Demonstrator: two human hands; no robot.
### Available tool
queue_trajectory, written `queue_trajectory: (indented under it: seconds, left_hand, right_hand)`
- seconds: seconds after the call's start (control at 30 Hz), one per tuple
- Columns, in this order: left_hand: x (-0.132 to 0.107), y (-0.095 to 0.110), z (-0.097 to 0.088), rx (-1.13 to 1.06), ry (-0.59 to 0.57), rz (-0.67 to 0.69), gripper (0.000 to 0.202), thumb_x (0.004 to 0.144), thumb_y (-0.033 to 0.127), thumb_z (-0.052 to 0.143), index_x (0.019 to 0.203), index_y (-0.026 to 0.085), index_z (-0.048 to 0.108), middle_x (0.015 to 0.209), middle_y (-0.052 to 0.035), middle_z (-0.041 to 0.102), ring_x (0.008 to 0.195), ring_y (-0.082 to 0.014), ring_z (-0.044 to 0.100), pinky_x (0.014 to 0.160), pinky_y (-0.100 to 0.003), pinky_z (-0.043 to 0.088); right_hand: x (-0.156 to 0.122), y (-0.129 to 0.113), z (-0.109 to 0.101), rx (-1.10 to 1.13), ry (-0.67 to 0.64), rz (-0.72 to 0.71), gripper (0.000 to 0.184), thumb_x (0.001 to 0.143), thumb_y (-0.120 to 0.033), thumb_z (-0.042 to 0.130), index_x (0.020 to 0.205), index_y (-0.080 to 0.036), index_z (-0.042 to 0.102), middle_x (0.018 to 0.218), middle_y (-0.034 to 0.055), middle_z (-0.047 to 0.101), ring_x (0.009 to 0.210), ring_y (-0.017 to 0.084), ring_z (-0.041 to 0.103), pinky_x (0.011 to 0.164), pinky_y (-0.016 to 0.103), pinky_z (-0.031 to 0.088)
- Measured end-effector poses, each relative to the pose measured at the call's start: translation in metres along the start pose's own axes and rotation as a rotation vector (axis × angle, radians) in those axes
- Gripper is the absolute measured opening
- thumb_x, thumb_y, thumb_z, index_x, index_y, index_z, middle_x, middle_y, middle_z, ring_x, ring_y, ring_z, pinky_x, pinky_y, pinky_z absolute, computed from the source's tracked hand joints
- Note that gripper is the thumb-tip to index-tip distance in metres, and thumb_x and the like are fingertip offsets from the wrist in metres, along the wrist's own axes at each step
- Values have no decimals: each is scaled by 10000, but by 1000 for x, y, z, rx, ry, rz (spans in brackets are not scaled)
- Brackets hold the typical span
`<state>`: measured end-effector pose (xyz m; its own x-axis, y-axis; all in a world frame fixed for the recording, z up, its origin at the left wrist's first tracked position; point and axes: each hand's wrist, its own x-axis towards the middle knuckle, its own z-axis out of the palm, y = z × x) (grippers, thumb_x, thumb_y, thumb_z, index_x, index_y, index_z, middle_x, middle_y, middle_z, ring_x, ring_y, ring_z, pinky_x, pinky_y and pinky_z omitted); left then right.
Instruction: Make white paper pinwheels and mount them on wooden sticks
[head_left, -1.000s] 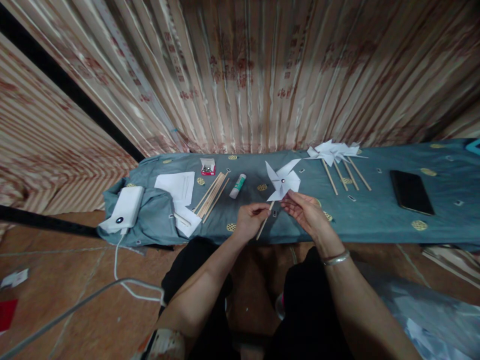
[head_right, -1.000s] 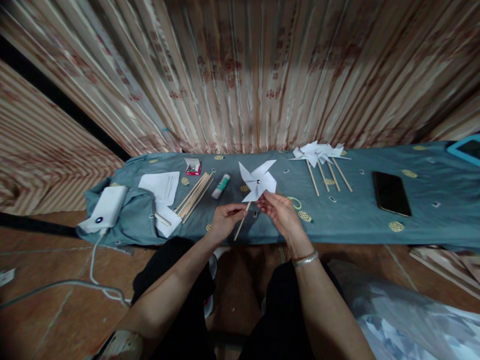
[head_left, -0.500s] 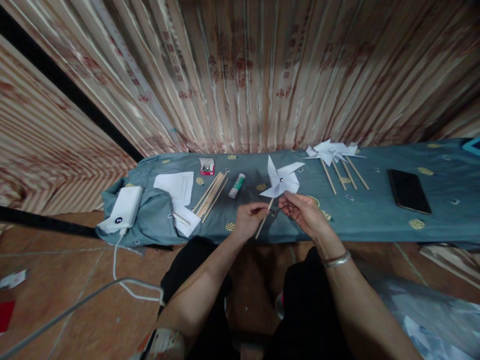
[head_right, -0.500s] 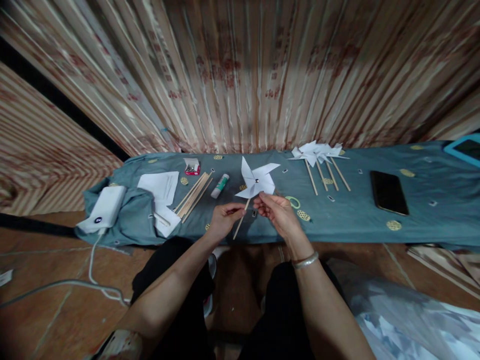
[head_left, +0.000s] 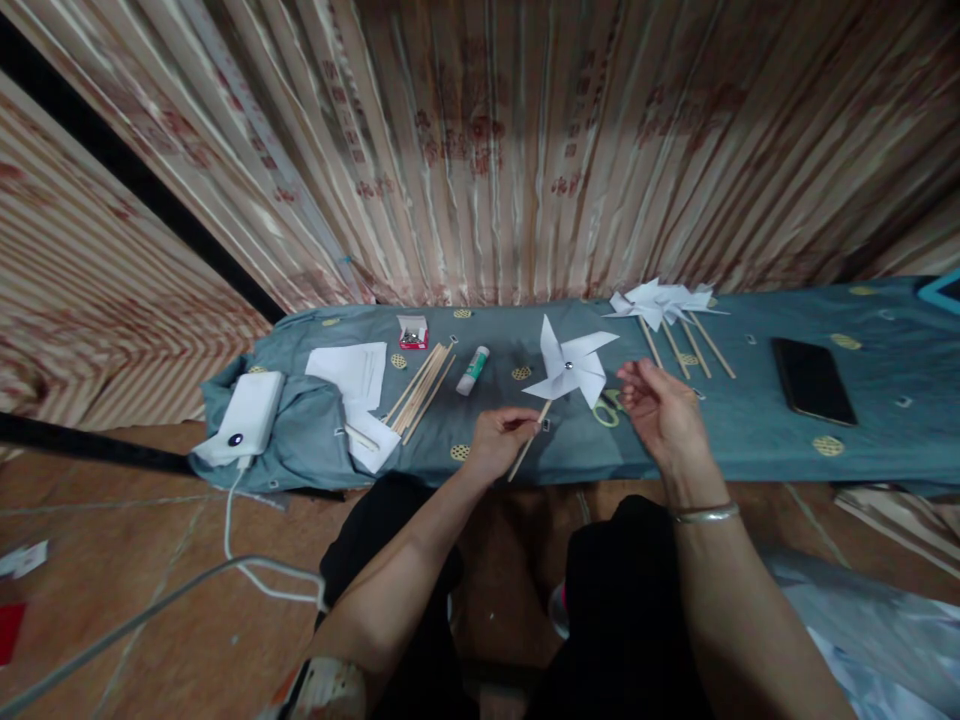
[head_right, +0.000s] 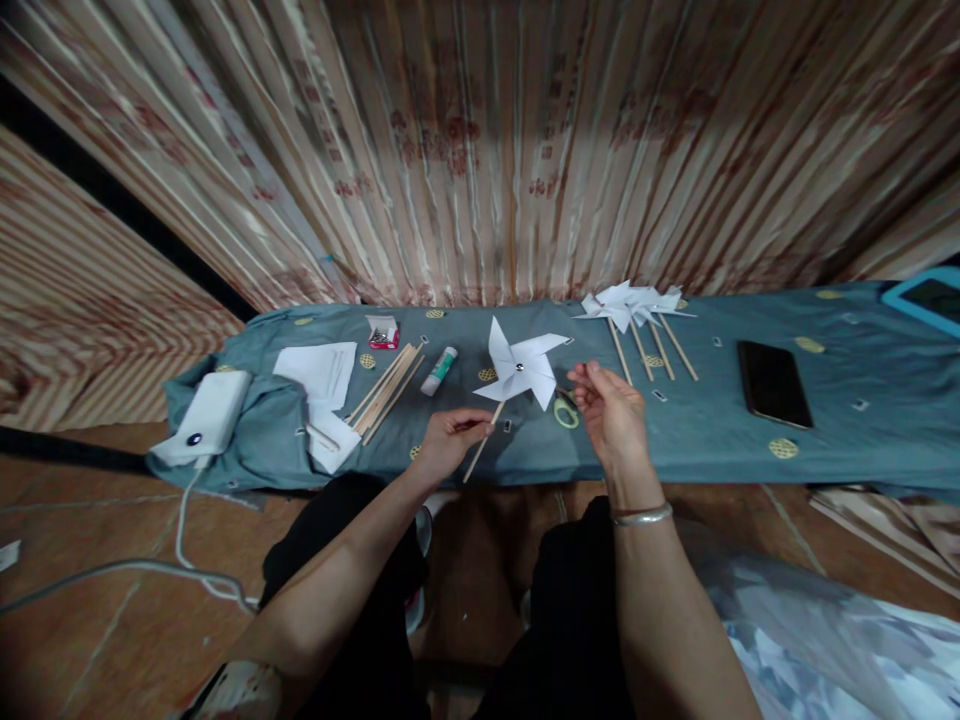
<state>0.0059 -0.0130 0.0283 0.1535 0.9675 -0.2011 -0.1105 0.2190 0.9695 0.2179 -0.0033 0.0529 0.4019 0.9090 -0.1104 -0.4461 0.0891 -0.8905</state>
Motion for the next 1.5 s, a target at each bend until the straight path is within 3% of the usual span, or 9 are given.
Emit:
queue_trajectory:
  seconds: [0.07,0.27,0.43,0.93,1.1,1.27,1.5]
  left_hand:
    - [-1,0,2,-2,-20,-17,97,605,166,766,701,166,779,648,-18,726,590,-116,598,609,-220,466]
    - [-5,1,4,25,-51,-36,102,590,189,765,689,173,784,625,-11,724,560,-105,574,571,-205,447]
    - [-5,1,4,17,-48,-42,110,578,197,772,685,172,784,624,-11,723,558,-104,571,569,-203,449]
    - [-1,-2,5,-30,-6,-22,83,622,147,753,700,167,775,649,-13,716,602,-120,600,635,-234,472]
    - [1,-3,6,-37,6,8,86,608,166,765,694,166,775,665,-19,724,625,-128,609,657,-242,477]
    - [0,-1,7,-76,-4,5,117,597,225,783,698,167,776,657,-19,720,604,-127,596,636,-245,467]
    - [1,8,8,-215,63,11,177,562,266,814,714,179,784,708,-30,742,672,-147,631,727,-280,504]
  right_hand:
    - [1,3,1,-14,21,6,302,570,-407,910,726,-223,727,790,-1,763,668,102,677,553,182,536]
    - [-4,8,9,-36,-97,87,341,600,-447,885,785,-207,730,783,25,770,756,183,729,662,280,586]
    - [-5,9,10,-52,-109,121,345,550,-409,912,743,-200,715,697,18,750,680,187,721,628,289,595]
    - [-14,10,20,46,-110,245,328,493,-313,947,714,-203,731,720,7,765,616,122,690,579,208,585]
    - [-15,15,23,39,-91,308,418,415,-325,973,734,-188,739,689,1,754,591,107,674,535,176,558]
    - [-19,20,26,31,-124,275,419,477,-433,944,755,-203,732,698,-4,744,601,113,673,553,199,555]
    - [-28,26,23,-366,-291,177,465,540,-601,855,764,-203,768,765,47,771,681,142,682,626,247,527]
